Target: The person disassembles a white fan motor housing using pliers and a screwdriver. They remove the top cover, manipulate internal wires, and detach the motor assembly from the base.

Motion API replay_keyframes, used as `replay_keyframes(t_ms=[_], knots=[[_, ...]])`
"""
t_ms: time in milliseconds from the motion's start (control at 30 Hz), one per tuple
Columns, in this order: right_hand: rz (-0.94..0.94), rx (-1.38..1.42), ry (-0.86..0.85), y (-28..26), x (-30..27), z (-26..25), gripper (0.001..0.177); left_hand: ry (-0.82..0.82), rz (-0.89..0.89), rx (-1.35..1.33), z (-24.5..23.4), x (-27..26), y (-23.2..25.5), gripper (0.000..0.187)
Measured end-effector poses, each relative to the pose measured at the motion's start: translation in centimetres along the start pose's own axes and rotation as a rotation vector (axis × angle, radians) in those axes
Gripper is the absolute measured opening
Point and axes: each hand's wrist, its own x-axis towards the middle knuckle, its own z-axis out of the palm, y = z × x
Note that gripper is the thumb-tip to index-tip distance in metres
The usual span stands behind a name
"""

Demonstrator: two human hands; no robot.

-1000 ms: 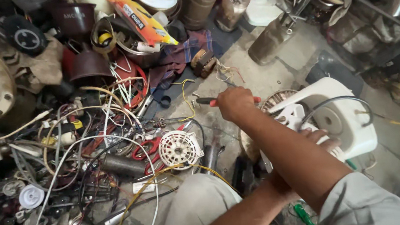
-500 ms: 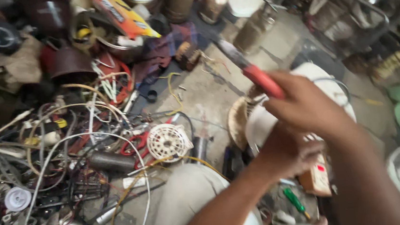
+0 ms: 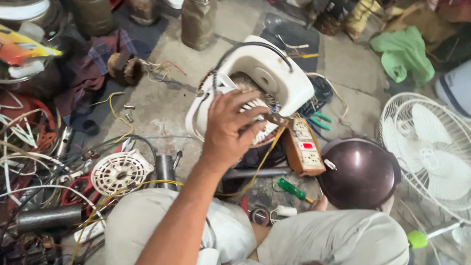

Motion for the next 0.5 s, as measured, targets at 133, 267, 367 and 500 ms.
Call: replay_keyframes(t_ms=[133,267,367,500], knots=[[-0.106,0.078,0.173,-3.2,-0.3,-1.1,0.037,0.084,-0.018,-0.062,0.3,-0.2,-0.5,0.023],[-0.184,0.102,0.502,-5.6,4.8,-3.1,0.035,0.172,-0.325,-0.562,1.2,-0.6,-1.6,0.020],[-0.155,-0.153,0.585,-3.0,9.2,-3.6,0.022,0.179,-0.316,-0.586,1.4,-0.5,-2.2,0.020],[0.362,-0.484,0.142,3.1,15.5,-0.5,0.027,0.177,-0.199,-0.209,1.2,-0.1,-1.8,0.018]])
